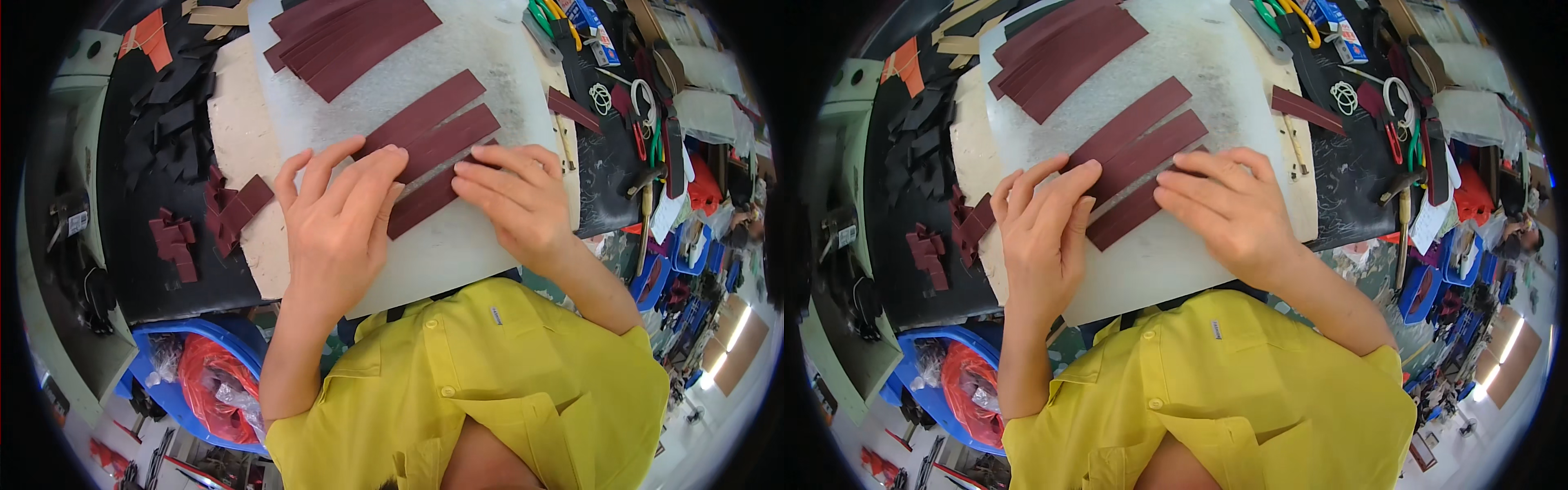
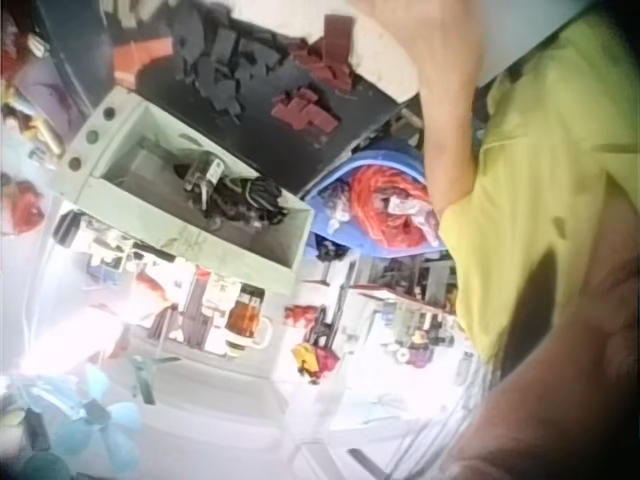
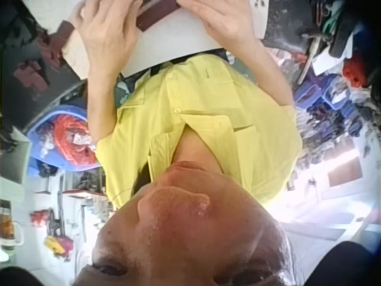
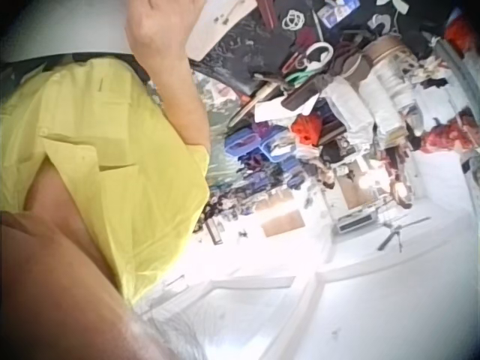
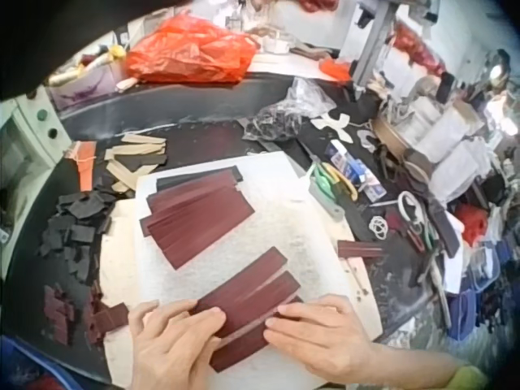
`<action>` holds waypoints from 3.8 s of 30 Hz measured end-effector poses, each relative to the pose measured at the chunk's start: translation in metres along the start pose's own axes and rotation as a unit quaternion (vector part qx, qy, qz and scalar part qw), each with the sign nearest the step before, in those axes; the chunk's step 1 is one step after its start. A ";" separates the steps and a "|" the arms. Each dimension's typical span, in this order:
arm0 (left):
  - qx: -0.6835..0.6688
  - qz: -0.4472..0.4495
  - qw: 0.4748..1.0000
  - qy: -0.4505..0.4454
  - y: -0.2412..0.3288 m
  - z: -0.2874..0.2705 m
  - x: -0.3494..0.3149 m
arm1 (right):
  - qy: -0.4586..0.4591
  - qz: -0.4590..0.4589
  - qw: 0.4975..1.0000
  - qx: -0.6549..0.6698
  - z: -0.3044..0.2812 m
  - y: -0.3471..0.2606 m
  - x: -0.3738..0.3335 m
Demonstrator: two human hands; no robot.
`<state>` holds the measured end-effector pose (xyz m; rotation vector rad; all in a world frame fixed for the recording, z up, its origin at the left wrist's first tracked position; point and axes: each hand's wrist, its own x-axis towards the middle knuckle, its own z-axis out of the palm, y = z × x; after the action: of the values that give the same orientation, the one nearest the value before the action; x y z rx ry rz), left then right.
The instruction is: The person applies glue from a tube onto maroon leather strips laid out on a white surface. They then pick up smaller maroon leather pieces and press them onto the glued areas, folding and aligning them to create a series of small, uniform leather components.
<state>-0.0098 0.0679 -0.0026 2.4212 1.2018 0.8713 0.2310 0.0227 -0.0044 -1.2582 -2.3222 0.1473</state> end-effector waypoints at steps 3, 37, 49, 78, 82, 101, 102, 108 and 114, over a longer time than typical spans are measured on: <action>0.023 -0.011 1.000 -0.013 0.002 0.002 0.002 | 0.011 -0.008 1.000 0.018 -0.003 -0.004 -0.009; 0.083 0.045 0.989 -0.110 0.009 -0.010 -0.017 | 0.146 0.309 0.918 0.203 -0.004 0.099 0.079; 0.085 0.111 0.980 -0.140 0.022 -0.012 -0.028 | 0.166 0.418 0.817 0.360 -0.034 0.069 0.044; 0.096 0.084 0.990 -0.061 0.042 -0.004 -0.068 | -0.001 -0.067 0.986 -0.150 -0.041 -0.049 0.001; 0.096 0.075 0.991 -0.060 0.041 -0.004 -0.070 | -0.029 -0.057 0.979 -0.194 -0.056 -0.047 0.000; 0.105 0.054 0.992 -0.035 0.021 -0.005 -0.039 | -0.022 -0.045 0.982 -0.182 -0.038 -0.033 0.029; 0.107 0.053 0.992 -0.035 0.020 -0.005 -0.040 | -0.022 -0.049 0.980 -0.192 -0.039 -0.031 0.030; 0.100 0.056 0.993 -0.038 0.018 -0.003 -0.037 | -0.046 -0.043 0.978 -0.199 -0.041 -0.037 0.047; 0.076 0.048 0.995 -0.034 0.016 -0.008 -0.033 | -0.027 -0.030 0.962 -0.270 -0.044 -0.017 0.052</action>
<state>-0.0206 0.0317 -0.0014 2.6260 1.1755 0.7415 0.2157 0.0491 0.0588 -1.4365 -2.5374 -0.5119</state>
